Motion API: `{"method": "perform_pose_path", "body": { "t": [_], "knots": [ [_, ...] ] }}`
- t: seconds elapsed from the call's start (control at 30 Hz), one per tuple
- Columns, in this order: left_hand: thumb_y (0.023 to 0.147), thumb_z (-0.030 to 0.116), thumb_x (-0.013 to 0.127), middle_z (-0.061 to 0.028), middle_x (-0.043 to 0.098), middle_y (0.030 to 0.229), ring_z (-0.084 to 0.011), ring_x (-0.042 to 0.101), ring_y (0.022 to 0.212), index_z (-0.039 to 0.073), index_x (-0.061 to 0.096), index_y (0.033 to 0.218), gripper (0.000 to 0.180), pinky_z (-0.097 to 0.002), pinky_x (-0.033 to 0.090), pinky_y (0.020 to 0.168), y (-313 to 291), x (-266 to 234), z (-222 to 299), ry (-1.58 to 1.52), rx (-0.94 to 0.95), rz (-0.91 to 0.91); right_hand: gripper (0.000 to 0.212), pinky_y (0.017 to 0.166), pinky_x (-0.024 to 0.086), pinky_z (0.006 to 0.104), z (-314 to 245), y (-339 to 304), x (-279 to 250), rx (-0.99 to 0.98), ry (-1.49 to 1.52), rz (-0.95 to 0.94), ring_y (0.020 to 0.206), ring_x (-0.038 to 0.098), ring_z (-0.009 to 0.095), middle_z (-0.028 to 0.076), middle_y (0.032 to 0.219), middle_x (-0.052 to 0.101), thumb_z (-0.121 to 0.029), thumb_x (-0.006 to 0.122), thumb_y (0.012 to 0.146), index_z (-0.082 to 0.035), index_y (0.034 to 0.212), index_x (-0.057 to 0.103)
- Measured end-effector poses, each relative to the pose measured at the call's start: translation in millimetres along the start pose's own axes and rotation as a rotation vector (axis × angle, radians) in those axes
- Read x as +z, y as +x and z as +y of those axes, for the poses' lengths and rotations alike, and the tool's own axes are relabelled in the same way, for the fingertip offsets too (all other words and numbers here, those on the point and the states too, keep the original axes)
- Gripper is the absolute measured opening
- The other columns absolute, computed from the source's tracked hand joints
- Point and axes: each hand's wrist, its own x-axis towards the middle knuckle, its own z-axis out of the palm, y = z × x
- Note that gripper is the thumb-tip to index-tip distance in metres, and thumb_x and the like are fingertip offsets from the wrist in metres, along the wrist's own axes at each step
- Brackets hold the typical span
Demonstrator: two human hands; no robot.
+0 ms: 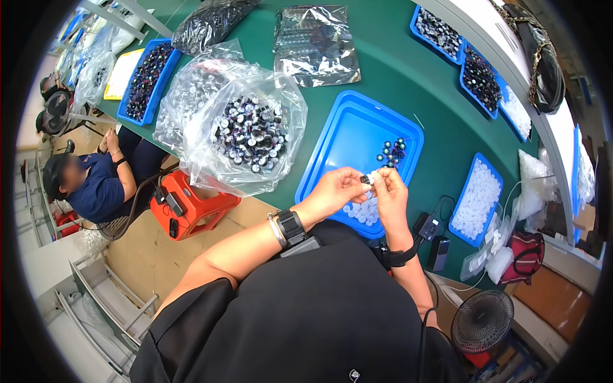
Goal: The person sits at a green workbench and repeatedly picks up small white plastic pieces and dark spherical components from a blue tray. They insert the dark components into the white pieces by hand and place the assembled units back into the tray. Another person is visible working at a separate station in the background.
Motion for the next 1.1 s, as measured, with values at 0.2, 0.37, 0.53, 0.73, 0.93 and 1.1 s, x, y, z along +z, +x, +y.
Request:
{"method": "perform_pose_path", "body": {
  "t": [0.2,0.37,0.53,0.73,0.93,1.1],
  "knots": [
    [0.092,0.01,0.057,-0.0085,0.066,0.091,-0.0137,0.065,0.081,-0.005,0.055,0.112,0.025,-0.0263,0.054,0.073,-1.4,3.6,0.2,0.2,0.082,0.043,0.008,0.056,0.039,0.0189,3.1,1.7,-0.9,0.005,0.021,0.005,0.064,0.049,0.004,-0.001,0.077,0.059,-0.012,0.059,0.092,-0.005,0.09,0.057],
    [0.093,0.009,0.056,-0.0093,0.065,0.093,-0.0138,0.065,0.082,-0.005,0.055,0.112,0.024,-0.026,0.054,0.074,1.9,4.0,-6.4,0.143,0.118,0.031,0.01,0.057,0.04,0.0207,7.7,1.4,-4.2,0.156,0.208,-0.109,0.063,0.048,0.005,-0.001,0.075,0.055,-0.015,0.054,0.095,-0.005,0.093,0.054],
    [0.093,0.009,0.056,-0.01,0.065,0.092,-0.0138,0.064,0.081,-0.005,0.055,0.112,0.024,-0.0263,0.053,0.074,3.8,4.3,-9.8,0.028,0.071,0.019,0.011,0.057,0.039,0.021,-0.9,2.4,-8.2,0.381,0.434,-0.186,0.063,0.046,0.006,-0.001,0.075,0.053,-0.017,0.052,0.096,-0.006,0.093,0.054],
    [0.093,0.01,0.057,-0.0101,0.065,0.091,-0.0134,0.064,0.08,-0.005,0.056,0.11,0.023,-0.0263,0.054,0.074,3.1,4.3,-7.6,0.025,0.045,0.014,0.01,0.056,0.037,0.0207,-4.4,2.5,-7.5,0.449,0.465,-0.195,0.063,0.045,0.006,-0.002,0.073,0.051,-0.017,0.052,0.096,-0.008,0.09,0.052],
    [0.093,0.011,0.057,-0.01,0.065,0.09,-0.0133,0.064,0.078,-0.005,0.056,0.107,0.021,-0.0264,0.054,0.072,0.5,6.3,-4.4,0.184,0.045,0.05,0.011,0.052,0.034,0.0207,6.7,0.6,-8.8,0.296,0.293,-0.226,0.059,0.039,0.004,-0.004,0.07,0.046,-0.016,0.05,0.096,-0.009,0.089,0.047],
    [0.093,0.012,0.058,-0.0095,0.065,0.089,-0.0136,0.065,0.079,-0.005,0.055,0.109,0.024,-0.0267,0.054,0.073,2.1,2.4,-11.5,0.09,0.038,-0.009,0.013,0.05,0.033,0.022,19.4,0.7,-8.6,-0.114,-0.153,-0.17,0.058,0.038,0.004,-0.003,0.068,0.045,-0.014,0.049,0.097,-0.006,0.088,0.045]
  ]
}}
